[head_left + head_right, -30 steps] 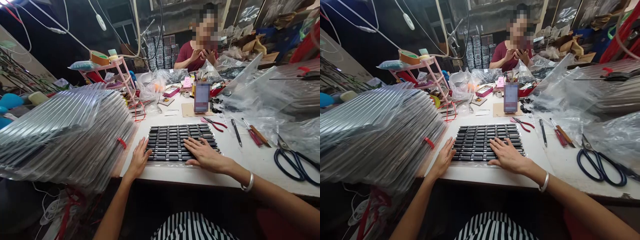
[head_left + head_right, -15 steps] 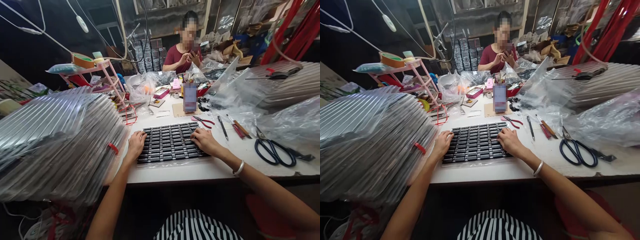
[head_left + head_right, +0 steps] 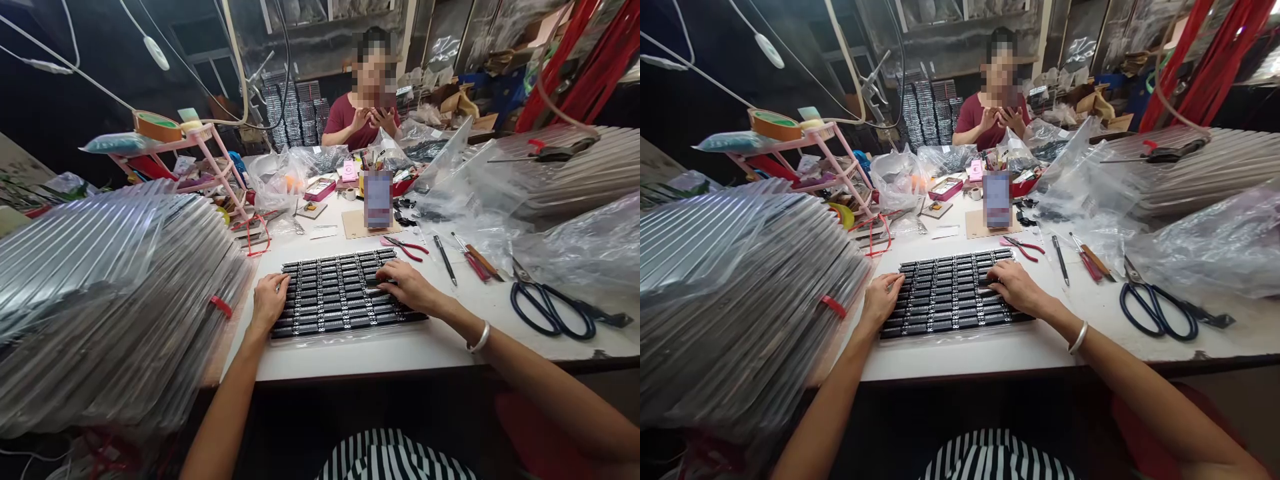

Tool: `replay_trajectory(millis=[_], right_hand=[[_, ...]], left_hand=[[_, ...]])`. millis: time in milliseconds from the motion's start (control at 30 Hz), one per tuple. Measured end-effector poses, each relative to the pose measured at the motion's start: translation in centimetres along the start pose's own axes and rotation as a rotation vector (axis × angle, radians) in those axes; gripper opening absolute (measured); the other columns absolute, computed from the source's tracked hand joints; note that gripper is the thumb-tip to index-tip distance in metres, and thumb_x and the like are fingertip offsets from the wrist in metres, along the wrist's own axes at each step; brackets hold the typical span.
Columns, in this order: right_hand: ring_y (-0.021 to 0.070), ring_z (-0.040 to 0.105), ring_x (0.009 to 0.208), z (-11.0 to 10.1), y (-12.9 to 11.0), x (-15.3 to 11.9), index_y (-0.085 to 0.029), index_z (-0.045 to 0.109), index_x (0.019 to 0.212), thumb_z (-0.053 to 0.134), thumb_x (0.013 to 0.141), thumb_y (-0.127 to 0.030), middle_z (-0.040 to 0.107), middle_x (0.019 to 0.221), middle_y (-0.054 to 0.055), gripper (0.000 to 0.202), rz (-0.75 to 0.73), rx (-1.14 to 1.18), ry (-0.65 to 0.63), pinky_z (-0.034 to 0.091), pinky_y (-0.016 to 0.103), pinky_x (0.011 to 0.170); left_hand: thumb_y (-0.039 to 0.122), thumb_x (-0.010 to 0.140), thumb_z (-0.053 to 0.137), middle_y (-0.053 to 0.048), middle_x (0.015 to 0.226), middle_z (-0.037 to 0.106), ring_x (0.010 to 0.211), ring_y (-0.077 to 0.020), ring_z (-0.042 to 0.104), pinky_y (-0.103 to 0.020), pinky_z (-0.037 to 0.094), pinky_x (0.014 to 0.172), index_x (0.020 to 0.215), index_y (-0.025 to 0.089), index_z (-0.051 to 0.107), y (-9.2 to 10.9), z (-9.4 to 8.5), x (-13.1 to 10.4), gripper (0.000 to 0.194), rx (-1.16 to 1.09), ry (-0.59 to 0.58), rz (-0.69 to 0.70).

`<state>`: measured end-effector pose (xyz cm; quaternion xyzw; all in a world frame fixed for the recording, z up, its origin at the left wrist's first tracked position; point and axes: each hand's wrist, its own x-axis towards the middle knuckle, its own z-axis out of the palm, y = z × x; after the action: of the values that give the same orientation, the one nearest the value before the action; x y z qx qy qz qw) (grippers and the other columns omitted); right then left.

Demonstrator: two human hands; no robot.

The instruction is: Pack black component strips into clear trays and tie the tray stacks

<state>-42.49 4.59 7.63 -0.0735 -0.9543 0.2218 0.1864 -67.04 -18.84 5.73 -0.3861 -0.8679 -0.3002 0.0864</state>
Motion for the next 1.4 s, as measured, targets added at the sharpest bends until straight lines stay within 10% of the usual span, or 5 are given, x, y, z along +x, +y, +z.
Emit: replay_trajectory(millis=[567, 767, 933, 1400], right_hand=[[0.0207, 0.054, 0.091, -2.1, 1.7, -1.7, -0.020, 0.066, 0.099, 0.042, 0.088, -0.017, 0.060, 0.098, 0.009, 0.027, 0.029, -0.025, 0.079, 0.044, 0.038, 0.081], [0.0166, 0.055, 0.076, -3.0, 3.3, -2.8, -0.018, 0.060, 0.088, 0.054, 0.082, -0.025, 0.057, 0.091, 0.006, 0.011, 0.270, 0.012, -0.011, 0.046, 0.034, 0.075], [0.0154, 0.052, 0.074, -3.1, 3.3, -2.5, -0.019, 0.053, 0.077, 0.054, 0.081, -0.025, 0.056, 0.079, 0.003, 0.008, 0.204, 0.086, 0.012, 0.043, 0.030, 0.067], [0.0163, 0.054, 0.076, -3.3, 4.3, -0.8, -0.017, 0.060, 0.081, 0.049, 0.084, -0.021, 0.058, 0.085, 0.006, 0.012, 0.199, -0.060, 0.077, 0.043, 0.031, 0.072]], left_hand=[[0.038, 0.087, 0.043, -0.011, 0.110, 0.063, 0.105, -0.0226, 0.057, -0.037, 0.042, 0.099, 0.101, 0.015, 0.068, 0.3, -1.2, 0.0, 0.037, -0.054, 0.001, -0.007], [0.041, 0.091, 0.041, -0.007, 0.123, 0.059, 0.116, -0.0225, 0.050, -0.041, 0.037, 0.102, 0.113, 0.021, 0.063, 8.6, -2.7, -2.0, 0.037, -0.012, -0.118, 0.307], [0.048, 0.092, 0.036, -0.006, 0.144, 0.041, 0.134, -0.0245, 0.031, -0.046, 0.029, 0.107, 0.131, 0.023, 0.047, 16.2, 0.9, -3.5, 0.048, 0.086, -0.465, 0.549], [0.055, 0.092, 0.024, -0.008, 0.149, 0.033, 0.139, -0.0280, 0.021, -0.056, 0.020, 0.110, 0.135, 0.020, 0.043, 17.7, 5.1, -2.5, 0.058, 0.196, -0.420, 0.464]])
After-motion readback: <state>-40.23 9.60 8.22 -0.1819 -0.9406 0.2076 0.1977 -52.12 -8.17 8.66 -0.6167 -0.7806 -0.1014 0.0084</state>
